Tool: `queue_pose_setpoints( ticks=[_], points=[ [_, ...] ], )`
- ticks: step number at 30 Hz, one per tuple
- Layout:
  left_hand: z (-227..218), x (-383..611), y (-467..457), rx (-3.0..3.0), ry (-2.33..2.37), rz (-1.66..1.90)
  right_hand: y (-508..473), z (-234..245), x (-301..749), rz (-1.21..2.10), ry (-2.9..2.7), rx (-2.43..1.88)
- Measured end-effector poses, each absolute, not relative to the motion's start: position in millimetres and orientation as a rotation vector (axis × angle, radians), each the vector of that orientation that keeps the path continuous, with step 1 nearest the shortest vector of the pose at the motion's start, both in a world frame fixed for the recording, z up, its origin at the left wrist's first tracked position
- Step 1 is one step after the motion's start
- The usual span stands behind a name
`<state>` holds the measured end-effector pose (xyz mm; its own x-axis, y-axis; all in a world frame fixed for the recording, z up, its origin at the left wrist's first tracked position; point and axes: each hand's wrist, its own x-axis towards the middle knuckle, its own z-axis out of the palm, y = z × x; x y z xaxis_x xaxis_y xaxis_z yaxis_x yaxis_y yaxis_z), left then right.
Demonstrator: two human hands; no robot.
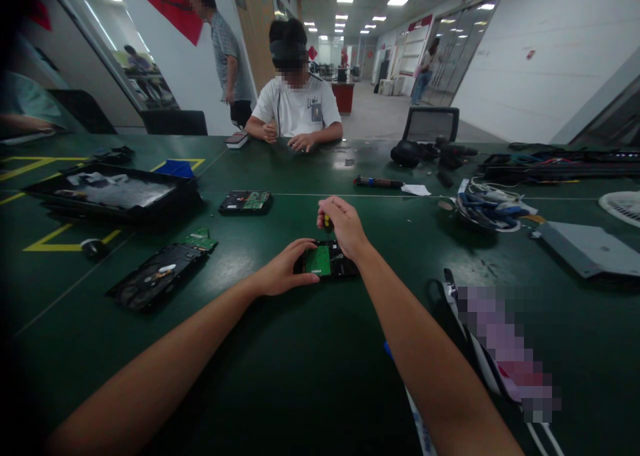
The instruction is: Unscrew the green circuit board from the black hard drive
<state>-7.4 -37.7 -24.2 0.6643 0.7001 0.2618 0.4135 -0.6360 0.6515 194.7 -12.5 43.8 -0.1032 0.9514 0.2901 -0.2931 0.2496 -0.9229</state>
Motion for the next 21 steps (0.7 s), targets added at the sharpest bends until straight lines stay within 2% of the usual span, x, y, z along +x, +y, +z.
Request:
queue_pose_setpoints(
  ticks=[13, 21],
  points=[
    [-24.1, -7.0, -37.9, 2.324, 0.861, 0.688, -15.2, 47.0, 193.3, 1.125, -1.256, -0.825],
    [-21.1, -7.4, -39.1, 2.313, 0.854, 0.686, -16.6, 51.6, 192.6, 1.234, -1.253, -0.765]
  ],
)
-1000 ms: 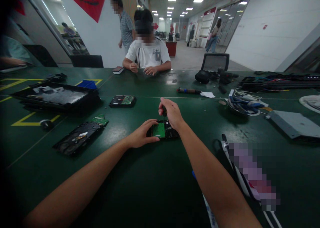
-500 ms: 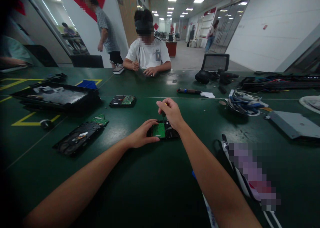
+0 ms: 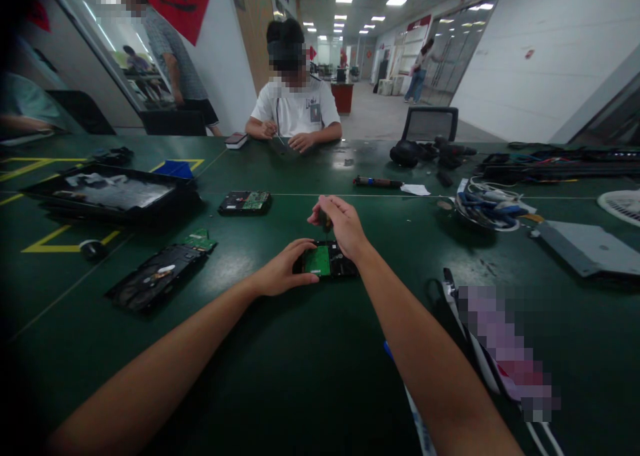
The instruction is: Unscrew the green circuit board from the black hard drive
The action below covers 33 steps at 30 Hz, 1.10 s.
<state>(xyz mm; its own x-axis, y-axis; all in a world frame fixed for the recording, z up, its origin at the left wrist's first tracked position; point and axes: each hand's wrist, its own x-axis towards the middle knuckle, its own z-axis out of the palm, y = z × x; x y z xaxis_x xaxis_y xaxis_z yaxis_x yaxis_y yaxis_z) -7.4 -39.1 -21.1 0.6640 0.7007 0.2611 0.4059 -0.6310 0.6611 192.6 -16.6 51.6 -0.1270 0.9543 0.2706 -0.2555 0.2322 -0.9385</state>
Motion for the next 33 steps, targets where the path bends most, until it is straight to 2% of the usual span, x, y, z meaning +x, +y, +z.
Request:
queue_pose_setpoints(
  ticks=[19, 33],
  points=[
    [-19.4, -7.1, -40.4, 2.289, 0.865, 0.690, -17.2, 52.4, 193.1, 1.277, -1.211, -0.709],
    [-19.5, -7.6, -40.1, 2.289, 0.873, 0.680, -18.2, 51.7, 193.8, 1.118, -1.283, -0.805]
  ],
)
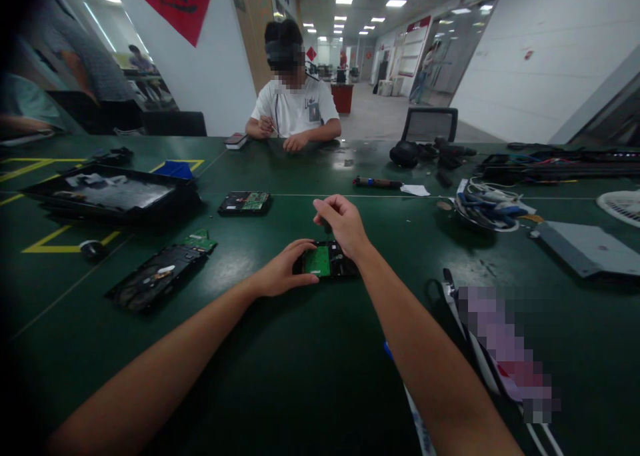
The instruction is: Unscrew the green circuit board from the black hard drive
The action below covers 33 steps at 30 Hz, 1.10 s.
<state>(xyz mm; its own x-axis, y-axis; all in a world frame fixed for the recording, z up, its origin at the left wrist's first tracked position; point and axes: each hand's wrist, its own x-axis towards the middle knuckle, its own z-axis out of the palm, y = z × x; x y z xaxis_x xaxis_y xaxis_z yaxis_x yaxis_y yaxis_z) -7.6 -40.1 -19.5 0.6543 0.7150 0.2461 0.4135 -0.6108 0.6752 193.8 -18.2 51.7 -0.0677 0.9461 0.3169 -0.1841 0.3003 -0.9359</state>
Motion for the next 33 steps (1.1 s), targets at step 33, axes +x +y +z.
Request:
queue_pose_setpoints(
  ticks=[33],
  points=[
    [-21.3, -7.6, -38.9, 2.289, 0.878, 0.686, -13.7, 49.3, 195.0, 1.235, -1.199, -0.745]
  ],
)
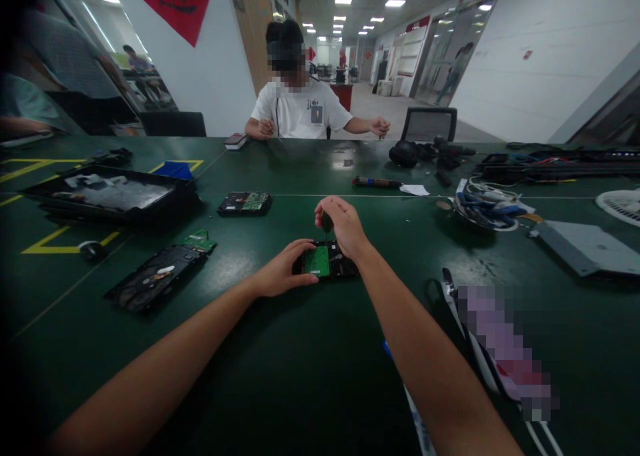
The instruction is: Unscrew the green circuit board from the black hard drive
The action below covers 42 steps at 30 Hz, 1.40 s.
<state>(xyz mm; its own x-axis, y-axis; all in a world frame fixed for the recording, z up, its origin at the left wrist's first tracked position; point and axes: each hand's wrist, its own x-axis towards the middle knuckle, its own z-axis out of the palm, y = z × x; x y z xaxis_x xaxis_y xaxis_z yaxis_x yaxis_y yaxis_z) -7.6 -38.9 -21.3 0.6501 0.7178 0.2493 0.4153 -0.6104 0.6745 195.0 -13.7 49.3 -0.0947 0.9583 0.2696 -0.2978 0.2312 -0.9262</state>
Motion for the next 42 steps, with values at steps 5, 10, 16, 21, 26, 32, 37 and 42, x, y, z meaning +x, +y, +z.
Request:
queue_pose_setpoints(
  ticks=[5, 10, 16, 21, 26, 32, 37, 42],
  points=[
    [-20.1, -7.5, -39.8, 2.288, 0.886, 0.682, -14.7, 47.8, 194.7, 1.225, -1.206, -0.777],
    [-18.0, -7.9, -40.5, 2.289, 0.883, 0.661, -15.1, 48.8, 196.2, 1.276, -1.242, -0.710],
    [-20.1, -7.9, -39.8, 2.287, 0.880, 0.674, -12.5, 46.1, 195.3, 1.221, -1.228, -0.747],
    [-19.3, -7.6, -40.1, 2.290, 0.882, 0.666, -13.7, 45.9, 193.7, 1.217, -1.214, -0.750],
    [-17.9, -7.7, -40.8, 2.291, 0.873, 0.667, -14.5, 47.5, 193.5, 1.218, -1.224, -0.723],
    [-19.2, -7.8, -40.2, 2.291, 0.872, 0.677, -10.3, 43.9, 195.2, 1.208, -1.287, -0.686],
    [-20.0, -7.6, -39.7, 2.299, 0.872, 0.670, -10.9, 41.1, 195.8, 1.166, -1.285, -0.770],
    [-19.5, -7.5, -39.8, 2.297, 0.872, 0.670, -11.8, 42.0, 194.8, 1.200, -1.214, -0.765]
  ],
)
